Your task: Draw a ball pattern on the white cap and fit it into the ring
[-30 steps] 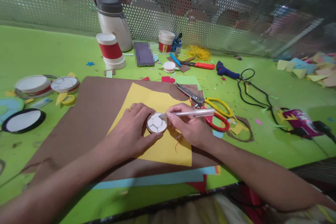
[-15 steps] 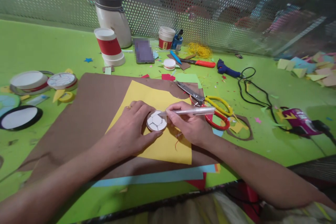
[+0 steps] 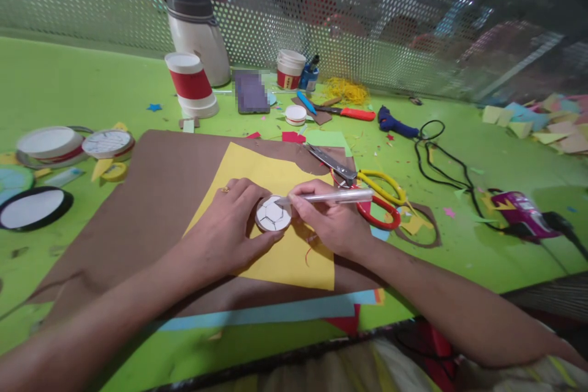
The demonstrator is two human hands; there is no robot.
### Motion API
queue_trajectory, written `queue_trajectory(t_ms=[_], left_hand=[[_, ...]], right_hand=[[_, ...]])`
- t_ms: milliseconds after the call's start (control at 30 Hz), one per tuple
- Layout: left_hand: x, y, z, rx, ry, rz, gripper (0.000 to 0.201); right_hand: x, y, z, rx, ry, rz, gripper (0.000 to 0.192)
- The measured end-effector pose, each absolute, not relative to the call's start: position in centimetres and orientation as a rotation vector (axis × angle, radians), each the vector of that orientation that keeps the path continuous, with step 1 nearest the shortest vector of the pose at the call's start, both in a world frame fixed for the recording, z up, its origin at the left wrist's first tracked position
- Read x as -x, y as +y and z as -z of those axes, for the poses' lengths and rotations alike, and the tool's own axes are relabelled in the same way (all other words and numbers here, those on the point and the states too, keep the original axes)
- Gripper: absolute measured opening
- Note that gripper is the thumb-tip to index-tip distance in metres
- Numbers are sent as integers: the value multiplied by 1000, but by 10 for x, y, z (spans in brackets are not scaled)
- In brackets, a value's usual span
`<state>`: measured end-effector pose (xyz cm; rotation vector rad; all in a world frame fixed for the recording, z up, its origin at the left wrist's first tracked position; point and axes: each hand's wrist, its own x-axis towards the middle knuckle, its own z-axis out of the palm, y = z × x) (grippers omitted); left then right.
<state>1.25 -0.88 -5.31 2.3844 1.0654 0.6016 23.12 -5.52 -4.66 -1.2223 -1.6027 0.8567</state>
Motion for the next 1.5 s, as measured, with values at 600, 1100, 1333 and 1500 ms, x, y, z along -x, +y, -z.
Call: queue_trajectory(t_ms=[600,1100,1333,1500], left_hand=[[-13,-9,51,-2397,1034,-592,29],[-15,-10,50,-2377,1086,-573,32],[-16,-10,52,-2360,1090,-576,34],[-15,-10,52,-2364,1096,-580,34]], right_hand=[[-231,-54,44,1205,-1630,-832,12],[-229,-58,41,1173,-1705,-708,10],[-229,-57,40,1195,-1754,-667,10],[-230,-56,42,1199,-1746,-670,10]])
